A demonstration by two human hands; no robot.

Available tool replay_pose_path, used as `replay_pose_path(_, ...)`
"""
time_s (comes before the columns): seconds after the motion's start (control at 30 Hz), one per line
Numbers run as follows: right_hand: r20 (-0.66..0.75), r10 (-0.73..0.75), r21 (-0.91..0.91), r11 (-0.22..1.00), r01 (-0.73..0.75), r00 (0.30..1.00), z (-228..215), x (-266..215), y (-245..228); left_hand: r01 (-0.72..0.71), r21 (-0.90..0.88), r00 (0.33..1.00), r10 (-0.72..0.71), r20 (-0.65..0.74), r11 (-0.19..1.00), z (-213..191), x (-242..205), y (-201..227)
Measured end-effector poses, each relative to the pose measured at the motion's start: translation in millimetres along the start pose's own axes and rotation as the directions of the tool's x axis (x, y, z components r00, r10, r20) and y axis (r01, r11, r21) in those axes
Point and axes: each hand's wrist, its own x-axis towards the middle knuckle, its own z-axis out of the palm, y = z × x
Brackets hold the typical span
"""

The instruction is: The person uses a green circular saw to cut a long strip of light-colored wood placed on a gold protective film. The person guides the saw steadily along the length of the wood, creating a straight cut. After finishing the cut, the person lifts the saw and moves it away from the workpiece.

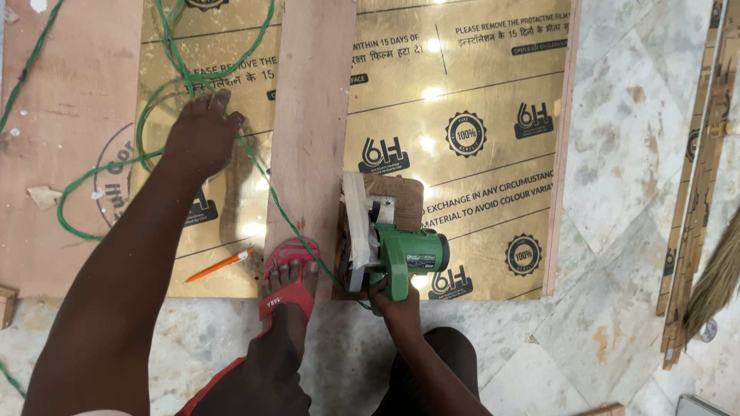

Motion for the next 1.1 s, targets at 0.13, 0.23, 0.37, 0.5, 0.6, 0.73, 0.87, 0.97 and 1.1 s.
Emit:
replay_pose_path(0.13, -0.015, 0.016, -0.005, 1.0, -0.016, 1.0, 2, 0, -10, -0.016, 0.022, 1.0, 0.016, -0.018, 1.0, -10, 9, 15)
replay_pose_path(0.23, -0.01, 0.019, 0.019, 1.0, -0.018, 1.0, 3, 1, -13, -0.054, 0.081, 0.998, 0.052, 0.023, 0.995, -11, 6, 23)
replay_pose_path(0.37, -0.007, 0.009, 0.015, 1.0, -0.009, 1.0, 3, 4, -14, -0.096, 0.088, 0.995, 0.095, 0.019, 0.992, -7, 8, 42)
replay_pose_path(0.5, 0.0, 0.031, 0.014, 0.999, -0.031, 1.0, 2, 8, -13, -0.176, -0.014, 0.98, 0.174, -0.095, 0.984, -1, 3, 72)
replay_pose_path(0.6, 0.016, 0.0, 0.05, 0.999, 0.0, 1.0, 1, 11, -11, -0.219, -0.08, 0.973, 0.211, -0.096, 0.973, 6, -6, 94)
replay_pose_path(0.73, 0.002, 0.017, -0.007, 1.0, -0.017, 1.0, 1, 14, -15, -0.279, -0.138, 0.957, 0.263, -0.122, 0.95, 15, -12, 110)
replay_pose_path(0.87, -0.038, 0.047, -0.035, 0.998, -0.048, 0.998, 6, 15, -24, -0.298, -0.086, 0.953, 0.291, -0.085, 0.951, 25, -6, 114)
replay_pose_path(0.97, -0.023, 0.041, -0.025, 0.999, -0.042, 0.999, 5, 17, -32, -0.284, -0.047, 0.957, 0.28, -0.078, 0.958, 29, 7, 114)
replay_pose_path(1.1, -0.005, 0.037, 0.009, 0.999, -0.037, 0.999, 5, 20, -33, -0.244, -0.002, 0.969, 0.244, 0.024, 0.97, 36, 23, 116)
